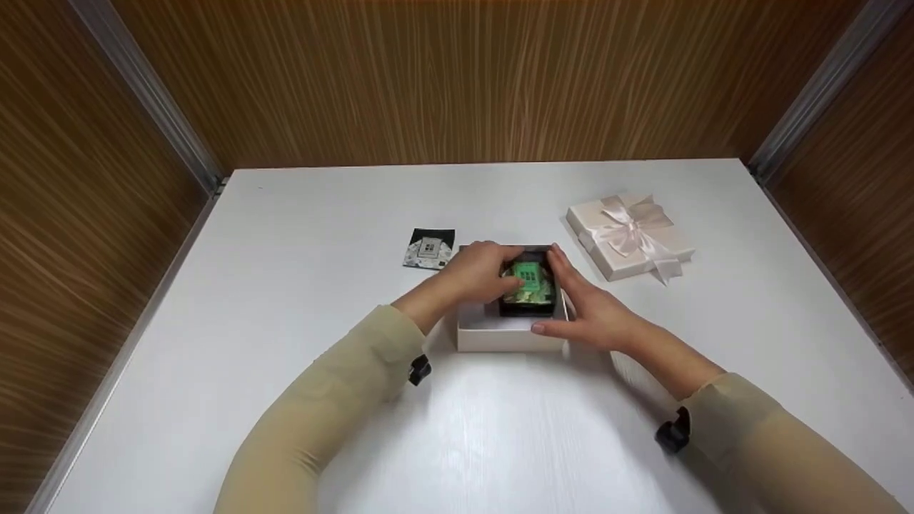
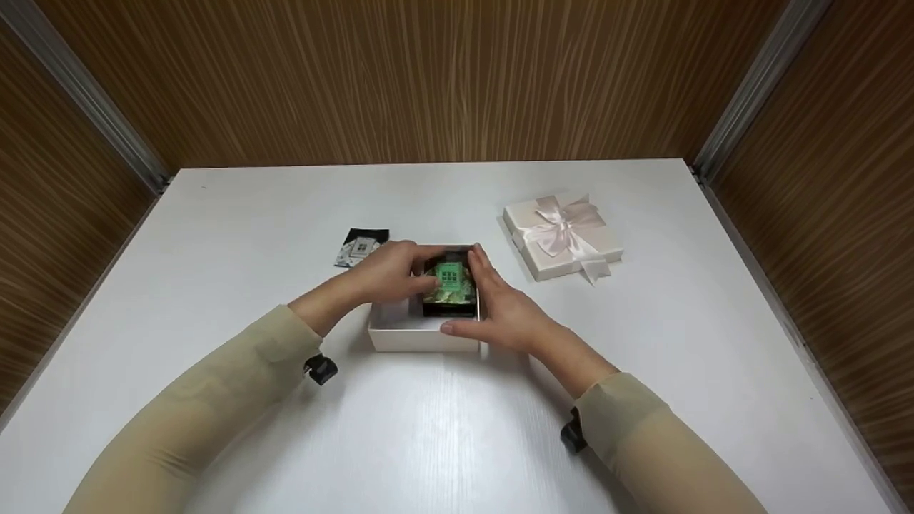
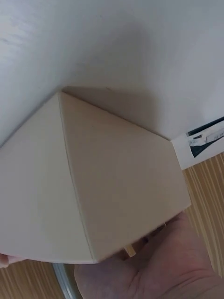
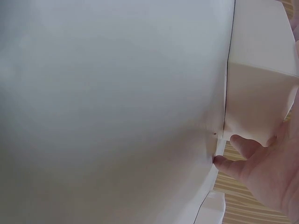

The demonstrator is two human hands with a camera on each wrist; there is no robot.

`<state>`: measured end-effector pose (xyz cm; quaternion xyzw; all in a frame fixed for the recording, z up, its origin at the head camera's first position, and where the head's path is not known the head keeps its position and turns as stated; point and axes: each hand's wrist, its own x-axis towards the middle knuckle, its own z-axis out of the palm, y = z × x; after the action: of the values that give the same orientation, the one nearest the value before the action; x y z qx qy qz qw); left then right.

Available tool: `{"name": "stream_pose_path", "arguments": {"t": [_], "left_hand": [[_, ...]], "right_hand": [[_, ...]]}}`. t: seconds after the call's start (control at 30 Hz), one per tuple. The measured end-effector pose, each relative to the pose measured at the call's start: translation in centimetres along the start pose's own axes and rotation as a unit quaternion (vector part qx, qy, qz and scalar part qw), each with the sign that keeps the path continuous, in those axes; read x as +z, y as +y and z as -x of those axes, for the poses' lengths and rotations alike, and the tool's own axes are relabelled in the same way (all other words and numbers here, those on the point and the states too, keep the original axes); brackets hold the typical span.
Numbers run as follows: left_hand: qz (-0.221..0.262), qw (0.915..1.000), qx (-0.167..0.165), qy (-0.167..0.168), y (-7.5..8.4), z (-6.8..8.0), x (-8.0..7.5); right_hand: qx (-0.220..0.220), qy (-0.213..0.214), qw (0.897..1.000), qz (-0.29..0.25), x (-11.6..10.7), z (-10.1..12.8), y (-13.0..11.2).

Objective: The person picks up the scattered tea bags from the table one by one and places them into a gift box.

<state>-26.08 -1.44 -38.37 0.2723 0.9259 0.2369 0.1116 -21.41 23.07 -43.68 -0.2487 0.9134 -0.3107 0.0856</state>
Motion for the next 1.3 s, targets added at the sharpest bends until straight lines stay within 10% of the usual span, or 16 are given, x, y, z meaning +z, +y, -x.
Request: {"name": "stream_pose_path", "arguments": {"t": [0.27, 0.53, 0.87, 1.3], "left_hand": [[0.073, 0.993, 0.009, 0.092, -1.1, 0.7, -3.2], [0.119, 0.9728, -0.044, 0.194, -6.9, 0.9, -4.4], [0.151, 0.9643, -0.118, 0.183, -13.3, 1.3, -3.4], [0.108, 0.9773, -0.137, 0.121, -15.6, 1.4, -1.8]], "right_hand": [[0.004, 0.007, 1.0, 0.007, -0.1, 0.0, 0.0], [0.003, 0.007, 1.0, 0.011, 0.0, 0.1, 0.1], [0.005, 0.002, 1.0, 0.009, 0.1, 0.1, 0.0], [0.007, -0.001, 1.0, 0.015, 0.0, 0.0, -0.3]]}}
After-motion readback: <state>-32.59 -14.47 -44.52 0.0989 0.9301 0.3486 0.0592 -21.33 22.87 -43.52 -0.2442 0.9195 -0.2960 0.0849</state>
